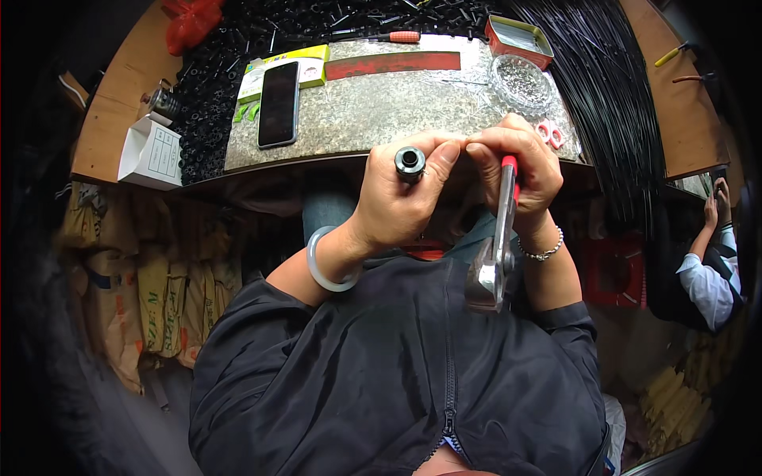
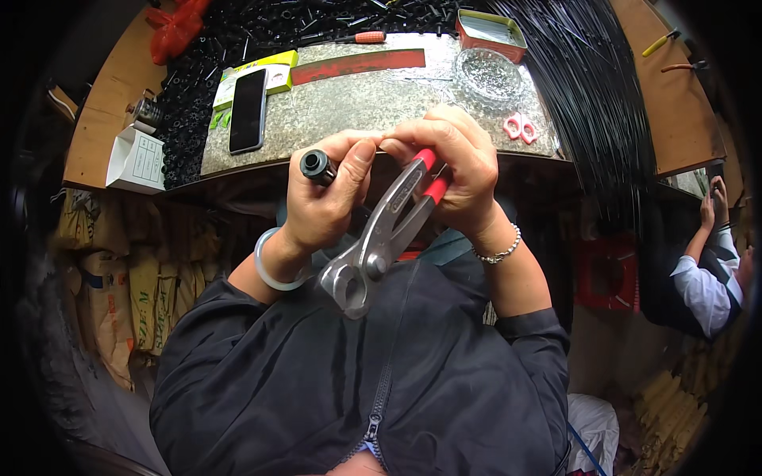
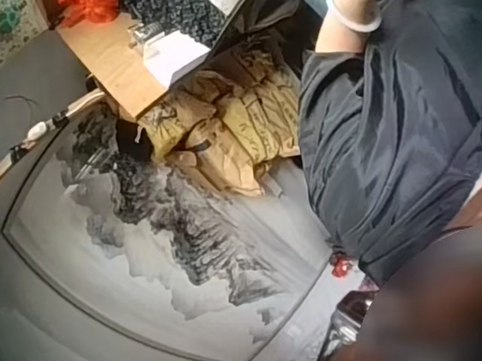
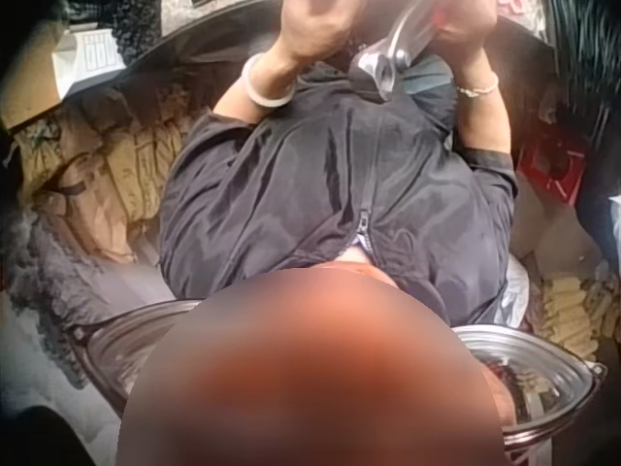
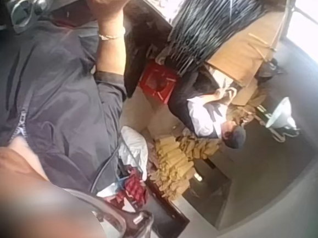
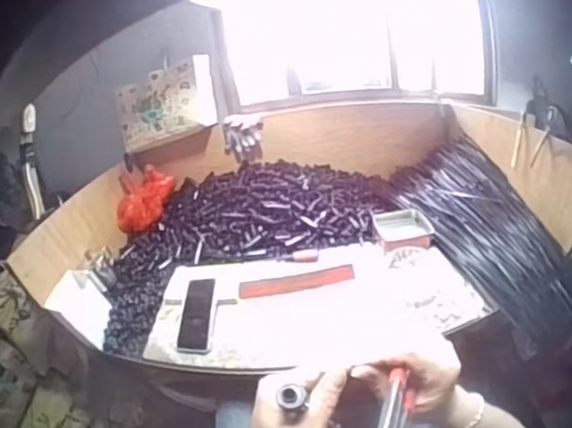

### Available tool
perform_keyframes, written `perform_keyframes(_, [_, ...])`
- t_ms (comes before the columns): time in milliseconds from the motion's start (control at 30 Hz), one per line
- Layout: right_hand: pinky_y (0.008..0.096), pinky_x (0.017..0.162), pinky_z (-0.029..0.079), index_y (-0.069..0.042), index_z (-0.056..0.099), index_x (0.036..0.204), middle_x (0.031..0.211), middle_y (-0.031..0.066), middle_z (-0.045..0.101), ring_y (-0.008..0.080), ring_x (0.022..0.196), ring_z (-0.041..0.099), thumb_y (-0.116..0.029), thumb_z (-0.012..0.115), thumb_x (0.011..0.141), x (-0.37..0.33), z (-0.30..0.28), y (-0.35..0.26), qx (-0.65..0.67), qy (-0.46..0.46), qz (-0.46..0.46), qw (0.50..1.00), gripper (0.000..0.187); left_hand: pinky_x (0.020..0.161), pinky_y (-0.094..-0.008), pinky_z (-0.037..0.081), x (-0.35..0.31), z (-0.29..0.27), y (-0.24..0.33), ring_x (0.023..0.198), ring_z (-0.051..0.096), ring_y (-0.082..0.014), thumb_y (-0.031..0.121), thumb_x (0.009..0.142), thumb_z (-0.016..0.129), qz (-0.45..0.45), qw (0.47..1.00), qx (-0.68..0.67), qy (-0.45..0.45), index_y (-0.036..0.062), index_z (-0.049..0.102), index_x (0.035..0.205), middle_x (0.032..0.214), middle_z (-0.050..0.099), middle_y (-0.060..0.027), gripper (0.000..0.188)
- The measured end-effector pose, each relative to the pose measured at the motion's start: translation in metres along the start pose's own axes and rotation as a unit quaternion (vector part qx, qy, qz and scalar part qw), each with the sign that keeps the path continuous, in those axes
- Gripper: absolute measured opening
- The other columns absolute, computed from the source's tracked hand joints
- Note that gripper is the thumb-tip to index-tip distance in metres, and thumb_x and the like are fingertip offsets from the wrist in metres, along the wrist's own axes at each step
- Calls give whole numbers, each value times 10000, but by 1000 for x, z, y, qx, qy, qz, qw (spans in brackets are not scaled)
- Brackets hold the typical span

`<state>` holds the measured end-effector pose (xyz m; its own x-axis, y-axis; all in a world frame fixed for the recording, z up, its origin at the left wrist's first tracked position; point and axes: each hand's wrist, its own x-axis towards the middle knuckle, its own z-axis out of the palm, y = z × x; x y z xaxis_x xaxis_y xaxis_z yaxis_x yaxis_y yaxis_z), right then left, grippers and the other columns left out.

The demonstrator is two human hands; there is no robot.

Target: Assembling wire harnesses by inserting wires into connectors and crimping them using a tool.

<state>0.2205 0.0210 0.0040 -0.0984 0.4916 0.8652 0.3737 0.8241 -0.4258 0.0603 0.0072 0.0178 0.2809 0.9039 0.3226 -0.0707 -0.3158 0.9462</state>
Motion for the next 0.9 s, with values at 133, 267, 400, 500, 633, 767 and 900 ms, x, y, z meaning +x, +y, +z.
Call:
perform_keyframes(133, [255,490,378,3,591,817,659,65,575,152,544,490,-53,714,751,2,-1,-1,-2,5,-53,999,150,606,-238,458,-1,1,2,678,588,-106,60,885,534,6,1000,-9,-4,-38,639,905,758,646,-107,145])
perform_keyframes(267, [276,486,380,1,591,826,620,62,547,175,520,485,-62,717,746,6,-3,-6,-24,-6,-131,991,162,598,-242,460,-2,3,5,669,593,-110,62,882,534,3,1000,-15,-11,-33,642,895,746,645,-108,144])
perform_keyframes(400, [286,494,386,-11,594,845,623,57,547,183,518,501,-76,725,715,2,-1,-4,-52,5,-152,987,196,587,-245,458,-5,1,3,651,593,-112,60,882,531,2,1000,-9,-10,-32,640,883,733,642,-111,142])
perform_keyframes(500, [287,495,390,-2,581,852,623,61,547,185,523,506,-59,707,725,0,4,-5,-43,24,-134,990,188,575,-247,454,-6,0,5,637,590,-114,57,881,532,8,1000,-3,-6,-34,636,871,722,637,-112,139])
perform_keyframes(633, [282,491,398,28,550,845,618,83,545,181,523,490,-3,654,771,-2,8,-5,-46,39,-118,991,131,576,-244,452,-8,-2,4,641,587,-113,52,877,536,13,1000,-2,-7,-37,633,867,724,633,-109,133])
perform_keyframes(767, [290,499,410,30,540,846,636,95,553,184,531,494,27,637,769,-5,8,-8,-44,35,-108,993,124,589,-237,457,-9,-5,2,656,582,-103,57,884,530,9,1000,-17,-8,-31,638,872,737,639,-95,139])
perform_keyframes(900, [297,510,418,34,529,881,681,109,574,178,543,493,34,630,784,-4,12,-11,-23,33,-124,991,140,437,-166,295,-7,-7,-3,482,395,8,125,945,470,54,999,5,1,-41,638,967,570,524,40,238])
